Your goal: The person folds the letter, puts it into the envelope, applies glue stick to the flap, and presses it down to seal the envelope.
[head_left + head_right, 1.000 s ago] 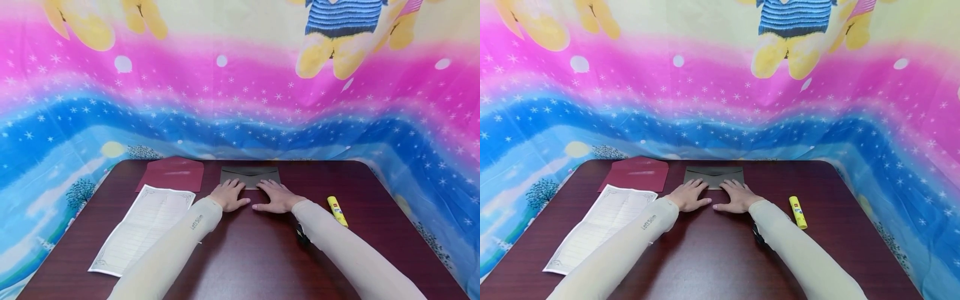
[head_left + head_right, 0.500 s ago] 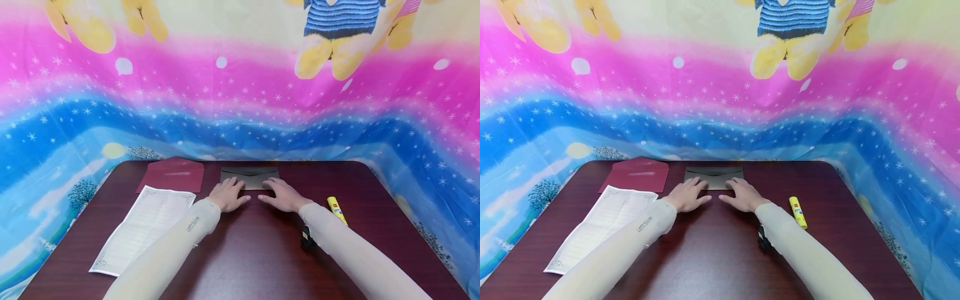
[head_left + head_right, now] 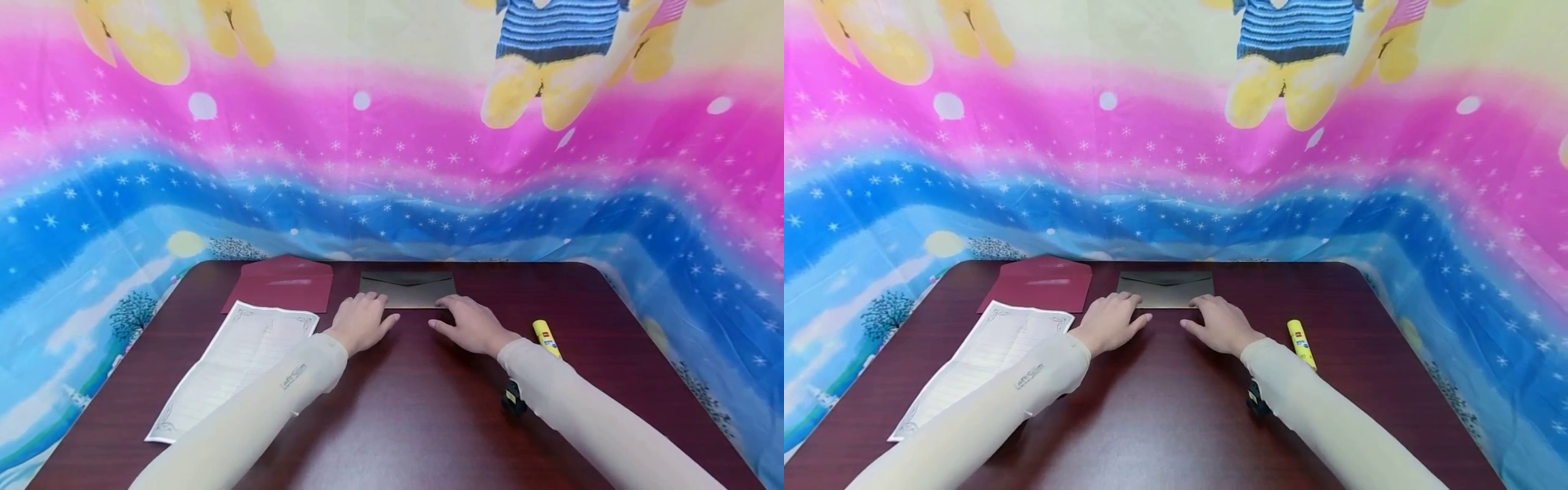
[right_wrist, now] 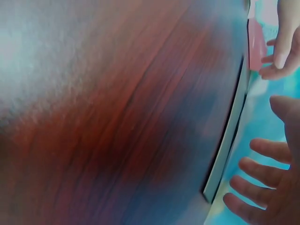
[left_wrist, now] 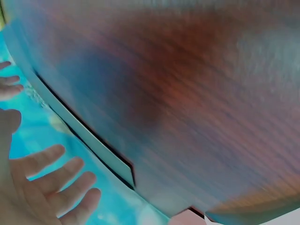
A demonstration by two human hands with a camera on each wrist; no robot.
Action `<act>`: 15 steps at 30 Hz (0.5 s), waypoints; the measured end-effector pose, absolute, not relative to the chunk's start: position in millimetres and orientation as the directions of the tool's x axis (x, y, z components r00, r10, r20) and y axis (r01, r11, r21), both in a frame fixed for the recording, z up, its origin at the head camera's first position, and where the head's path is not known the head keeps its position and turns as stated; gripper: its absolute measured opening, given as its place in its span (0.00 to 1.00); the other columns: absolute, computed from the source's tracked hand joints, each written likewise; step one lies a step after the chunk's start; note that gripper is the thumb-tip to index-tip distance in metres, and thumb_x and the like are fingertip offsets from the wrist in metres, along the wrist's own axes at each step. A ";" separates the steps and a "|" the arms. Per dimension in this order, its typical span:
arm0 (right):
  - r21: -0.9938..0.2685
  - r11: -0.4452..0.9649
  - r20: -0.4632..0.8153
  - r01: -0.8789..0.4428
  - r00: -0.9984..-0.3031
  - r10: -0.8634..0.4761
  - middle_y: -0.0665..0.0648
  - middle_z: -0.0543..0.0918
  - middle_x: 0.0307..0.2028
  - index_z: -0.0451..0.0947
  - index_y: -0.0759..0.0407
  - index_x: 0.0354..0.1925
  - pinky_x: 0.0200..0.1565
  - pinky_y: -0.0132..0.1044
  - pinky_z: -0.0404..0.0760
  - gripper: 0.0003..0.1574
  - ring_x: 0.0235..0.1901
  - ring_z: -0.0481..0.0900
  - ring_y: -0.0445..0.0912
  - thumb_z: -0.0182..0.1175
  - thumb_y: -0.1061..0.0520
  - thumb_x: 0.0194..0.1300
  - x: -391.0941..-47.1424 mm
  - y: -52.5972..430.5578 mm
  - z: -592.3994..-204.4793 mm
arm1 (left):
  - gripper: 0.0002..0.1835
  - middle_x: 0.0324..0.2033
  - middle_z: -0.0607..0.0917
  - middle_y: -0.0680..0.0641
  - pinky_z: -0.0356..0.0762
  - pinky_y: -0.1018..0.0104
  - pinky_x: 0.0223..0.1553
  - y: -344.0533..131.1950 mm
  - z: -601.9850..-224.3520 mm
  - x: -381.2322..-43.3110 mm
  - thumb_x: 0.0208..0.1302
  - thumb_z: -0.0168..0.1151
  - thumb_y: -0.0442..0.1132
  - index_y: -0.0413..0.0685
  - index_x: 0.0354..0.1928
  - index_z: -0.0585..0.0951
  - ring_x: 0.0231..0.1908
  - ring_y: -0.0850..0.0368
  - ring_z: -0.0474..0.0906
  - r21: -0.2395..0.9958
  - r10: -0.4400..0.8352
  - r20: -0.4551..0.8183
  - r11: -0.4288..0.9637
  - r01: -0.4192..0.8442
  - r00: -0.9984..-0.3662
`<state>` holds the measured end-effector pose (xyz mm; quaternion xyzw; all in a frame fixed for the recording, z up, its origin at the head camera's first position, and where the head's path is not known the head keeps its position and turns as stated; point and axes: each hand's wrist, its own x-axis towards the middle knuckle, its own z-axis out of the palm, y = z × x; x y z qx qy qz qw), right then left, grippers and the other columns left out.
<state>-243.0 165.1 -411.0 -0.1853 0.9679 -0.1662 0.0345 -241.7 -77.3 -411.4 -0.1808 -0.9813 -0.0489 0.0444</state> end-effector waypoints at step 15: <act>-0.292 0.862 0.096 -0.414 -0.910 -0.404 0.54 0.85 0.57 0.80 0.53 0.59 0.57 0.52 0.82 0.28 0.58 0.82 0.50 0.64 0.40 0.68 -198.0 158.5 -415.1 | 0.26 0.45 0.88 0.45 0.83 0.51 0.48 -80.1 -415.3 -195.6 0.72 0.54 0.61 0.46 0.53 0.83 0.44 0.47 0.85 0.092 0.409 0.186 0.898 0.430 -0.893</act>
